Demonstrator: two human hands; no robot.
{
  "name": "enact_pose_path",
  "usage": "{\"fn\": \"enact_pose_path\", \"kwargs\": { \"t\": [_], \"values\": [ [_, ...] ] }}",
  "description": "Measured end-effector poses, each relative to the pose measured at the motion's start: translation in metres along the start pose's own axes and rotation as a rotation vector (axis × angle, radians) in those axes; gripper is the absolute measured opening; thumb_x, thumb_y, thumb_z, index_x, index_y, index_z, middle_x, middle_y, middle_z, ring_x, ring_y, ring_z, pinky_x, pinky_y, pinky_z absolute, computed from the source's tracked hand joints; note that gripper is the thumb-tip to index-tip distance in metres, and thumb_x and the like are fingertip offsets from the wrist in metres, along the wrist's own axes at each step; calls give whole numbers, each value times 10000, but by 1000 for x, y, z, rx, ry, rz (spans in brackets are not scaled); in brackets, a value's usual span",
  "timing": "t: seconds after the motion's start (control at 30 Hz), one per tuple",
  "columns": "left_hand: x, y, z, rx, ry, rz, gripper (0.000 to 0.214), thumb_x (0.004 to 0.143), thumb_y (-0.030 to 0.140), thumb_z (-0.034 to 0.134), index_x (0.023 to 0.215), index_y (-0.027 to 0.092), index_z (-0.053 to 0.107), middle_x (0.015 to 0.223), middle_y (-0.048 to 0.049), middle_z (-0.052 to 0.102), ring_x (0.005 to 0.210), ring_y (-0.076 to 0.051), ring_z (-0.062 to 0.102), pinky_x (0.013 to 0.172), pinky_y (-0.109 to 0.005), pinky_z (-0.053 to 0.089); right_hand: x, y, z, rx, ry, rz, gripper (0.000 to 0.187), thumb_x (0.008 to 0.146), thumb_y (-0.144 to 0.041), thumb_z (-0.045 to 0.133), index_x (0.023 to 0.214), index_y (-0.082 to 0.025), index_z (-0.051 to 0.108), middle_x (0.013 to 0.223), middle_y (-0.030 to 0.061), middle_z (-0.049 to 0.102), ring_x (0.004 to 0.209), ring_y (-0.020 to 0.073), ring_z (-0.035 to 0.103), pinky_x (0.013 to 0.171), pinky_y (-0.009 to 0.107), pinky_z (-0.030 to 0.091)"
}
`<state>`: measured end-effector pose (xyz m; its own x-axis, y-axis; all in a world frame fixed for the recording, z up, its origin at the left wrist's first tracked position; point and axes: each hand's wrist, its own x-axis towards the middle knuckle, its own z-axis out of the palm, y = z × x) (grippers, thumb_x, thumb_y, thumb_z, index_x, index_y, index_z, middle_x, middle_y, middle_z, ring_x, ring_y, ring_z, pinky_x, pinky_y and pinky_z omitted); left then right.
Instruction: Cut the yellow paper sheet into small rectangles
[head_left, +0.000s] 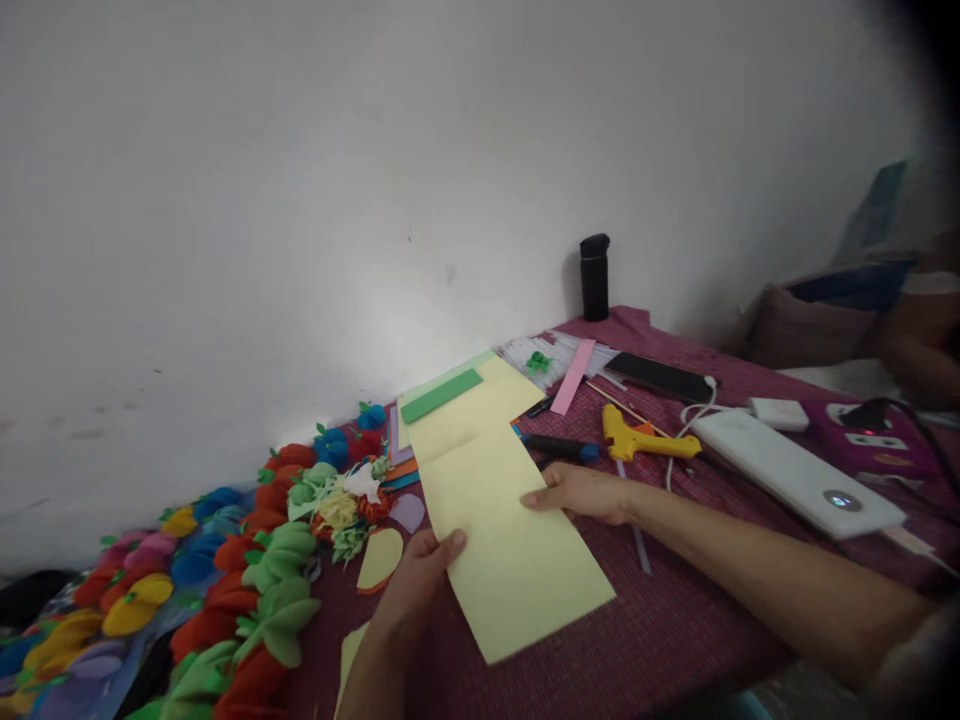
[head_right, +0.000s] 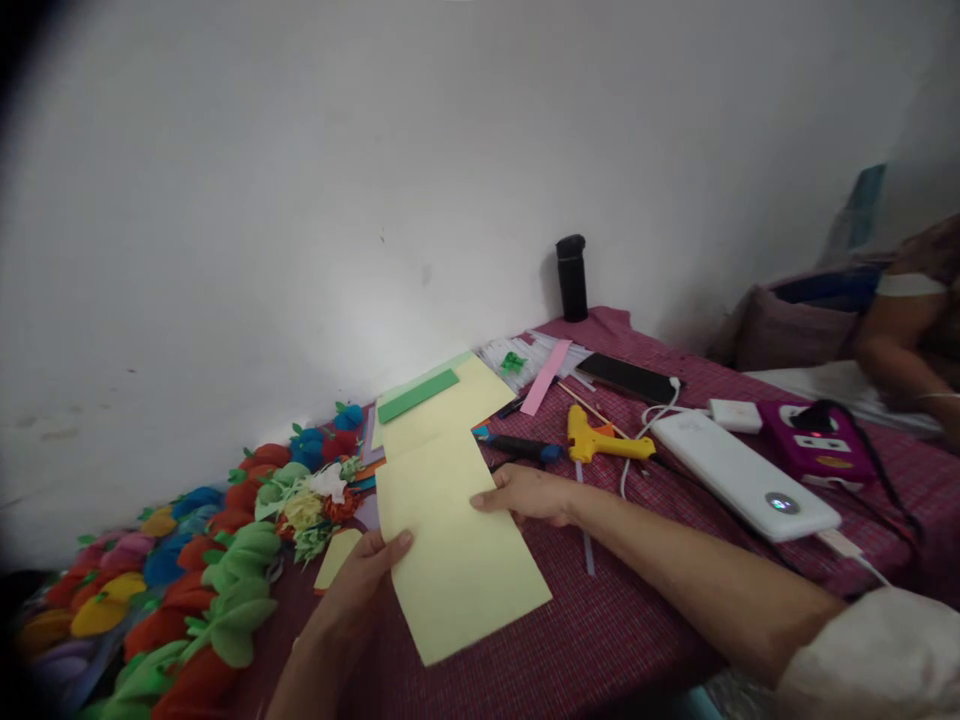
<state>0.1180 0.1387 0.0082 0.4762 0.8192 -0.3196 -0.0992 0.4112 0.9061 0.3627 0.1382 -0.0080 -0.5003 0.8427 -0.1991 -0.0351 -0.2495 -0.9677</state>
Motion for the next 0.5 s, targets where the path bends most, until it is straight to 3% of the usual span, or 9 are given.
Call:
{"fn": "enact_pose_path", "kwargs": {
  "t": [0.2, 0.27, 0.37, 0.5],
  "values": [
    [-1, -2, -5, -31, 62, 65, 360, 653, 240, 661, 991, 120, 628, 946, -116, 663, 801, -233, 626, 722, -334, 464, 0, -2, -1, 175, -59, -25, 332, 650, -308, 641, 912, -104, 634, 830, 68, 660, 641, 112, 597, 558, 208, 433],
    [-1, -1, -8, -31, 90, 102, 345, 615, 223, 683, 944, 125, 648, 911, -104, 673, 755, -223, 629, 648, -298, 468, 0, -3, -2, 212, -58, -37, 295, 643, -255, 637, 899, -110, 640, 812, 58, 662, 658, 114, 602, 601, 222, 446],
    [-1, 2, -10, 8, 136, 53, 322, 565, 216, 704, 872, 126, 669, 778, -83, 690, 615, -195, 628, 484, -227, 424, 1, -4, -3, 179, -67, -61, 219, 645, -189, 601, 843, -113, 657, 778, 48, 666, 663, 114, 606, 638, 235, 452],
    [-2, 6, -4, -24, 176, 54, 458, 605, 212, 663, 1056, 189, 585, 730, -29, 683, 573, -162, 623, 500, -222, 427, 3, -2, -4, 112, -78, -97, 185, 654, -150, 562, 809, -105, 651, 794, 56, 665, 702, 122, 607, 679, 251, 447]
  ]
}}
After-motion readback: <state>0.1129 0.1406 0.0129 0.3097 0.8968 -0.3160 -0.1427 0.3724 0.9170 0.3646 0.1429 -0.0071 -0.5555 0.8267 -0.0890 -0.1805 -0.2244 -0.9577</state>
